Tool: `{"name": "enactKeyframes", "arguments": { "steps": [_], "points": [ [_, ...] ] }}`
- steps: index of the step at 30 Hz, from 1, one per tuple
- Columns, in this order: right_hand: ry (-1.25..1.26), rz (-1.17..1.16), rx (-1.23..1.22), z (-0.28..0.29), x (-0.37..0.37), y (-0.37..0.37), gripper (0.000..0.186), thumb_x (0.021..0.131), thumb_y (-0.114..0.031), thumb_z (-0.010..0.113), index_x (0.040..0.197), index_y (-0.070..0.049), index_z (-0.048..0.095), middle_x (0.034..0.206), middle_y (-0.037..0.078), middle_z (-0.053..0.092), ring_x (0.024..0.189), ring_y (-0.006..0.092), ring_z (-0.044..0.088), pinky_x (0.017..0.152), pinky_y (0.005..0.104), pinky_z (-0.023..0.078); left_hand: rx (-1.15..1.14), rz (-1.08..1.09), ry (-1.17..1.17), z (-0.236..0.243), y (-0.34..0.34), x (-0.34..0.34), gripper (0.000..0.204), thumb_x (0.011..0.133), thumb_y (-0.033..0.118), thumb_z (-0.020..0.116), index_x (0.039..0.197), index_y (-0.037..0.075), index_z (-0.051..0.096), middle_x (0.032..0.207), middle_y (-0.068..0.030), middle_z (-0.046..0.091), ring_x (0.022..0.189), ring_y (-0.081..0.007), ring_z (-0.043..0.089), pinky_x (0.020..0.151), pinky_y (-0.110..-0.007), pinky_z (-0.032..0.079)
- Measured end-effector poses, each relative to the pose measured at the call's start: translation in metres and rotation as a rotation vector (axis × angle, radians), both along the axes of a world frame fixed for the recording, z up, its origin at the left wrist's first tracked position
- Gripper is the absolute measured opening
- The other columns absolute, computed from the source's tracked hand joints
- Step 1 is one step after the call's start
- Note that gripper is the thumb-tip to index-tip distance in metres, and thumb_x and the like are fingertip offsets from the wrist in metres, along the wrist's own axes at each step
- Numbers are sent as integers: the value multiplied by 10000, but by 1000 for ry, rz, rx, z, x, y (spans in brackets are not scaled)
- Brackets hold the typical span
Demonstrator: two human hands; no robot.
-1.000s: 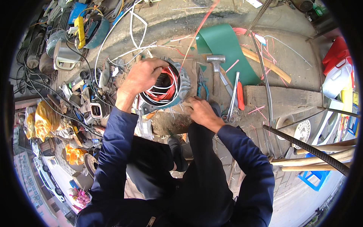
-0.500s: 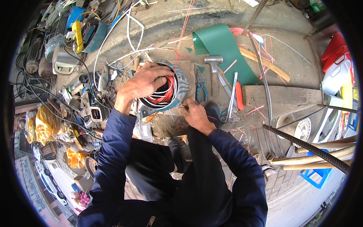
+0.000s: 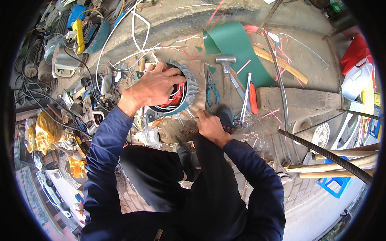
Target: The person sits on a low stool and repeatedly strips the ends of white and red wires, then winds them into a cylindrical container. The person uses a pair of scissors to cut the wires and continues the process throughout the clip.
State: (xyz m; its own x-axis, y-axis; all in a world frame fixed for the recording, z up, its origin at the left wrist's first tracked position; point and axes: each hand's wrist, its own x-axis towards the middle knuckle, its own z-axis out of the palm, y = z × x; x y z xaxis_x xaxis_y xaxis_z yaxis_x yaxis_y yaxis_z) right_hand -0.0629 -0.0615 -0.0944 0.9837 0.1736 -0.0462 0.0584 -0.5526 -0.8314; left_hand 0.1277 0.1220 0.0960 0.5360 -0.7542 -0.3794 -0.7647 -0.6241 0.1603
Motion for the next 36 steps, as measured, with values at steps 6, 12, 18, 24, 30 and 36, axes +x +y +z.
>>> {"name": "enactKeyframes", "arguments": {
  "steps": [6, 12, 18, 24, 30, 36],
  "points": [
    [-22, -33, -11, -8, 10, 15, 175, 1008, -150, 679, 1038, -25, 560, 1011, 234, 704, 851, 500, 686, 717, 598, 524, -39, -102, -79, -4, 1, 3, 548, 839, 144, 650, 1380, 208, 716, 1344, -28, 652, 1205, -323, 562, 1063, -473, 452],
    [-80, 25, -9, -1, 1, 9, 178, 1012, -157, 692, 1056, -35, 570, 1000, 213, 699, 844, 488, 689, 714, 578, 534, 5, -88, -56, -1, -4, 3, 578, 783, 46, 710, 1337, 210, 726, 1347, -24, 642, 1204, -328, 547, 1084, -466, 453],
    [12, 85, 16, 15, -8, 8, 185, 999, -148, 705, 1077, -38, 578, 1007, 202, 690, 880, 471, 693, 737, 560, 545, 39, -110, -62, 0, -8, 7, 577, 773, 8, 684, 1312, 205, 743, 1274, -16, 647, 1170, -315, 551, 1070, -457, 463],
    [-83, -50, 130, 4, 6, 17, 233, 965, -72, 725, 1160, -4, 618, 1054, 213, 713, 914, 443, 712, 787, 508, 569, -94, -85, -80, -9, -4, 7, 525, 816, 12, 644, 1301, 186, 746, 1247, -34, 658, 1159, -326, 558, 1053, -467, 496],
    [276, -66, 425, 6, 2, 22, 385, 981, -35, 729, 1350, 30, 639, 1030, 157, 744, 902, 240, 715, 845, 376, 569, -92, -89, -91, -9, -3, 7, 516, 827, 21, 636, 1306, 180, 744, 1224, -32, 659, 1150, -324, 558, 1039, -461, 506],
    [360, -28, 538, 9, 9, 22, 331, 989, -44, 725, 1308, 33, 679, 1095, 138, 749, 954, 209, 709, 884, 350, 556, -57, -82, -56, -5, -4, 6, 561, 796, 8, 663, 1322, 186, 742, 1252, -25, 634, 1164, -319, 537, 1021, -451, 508]
  ]
}}
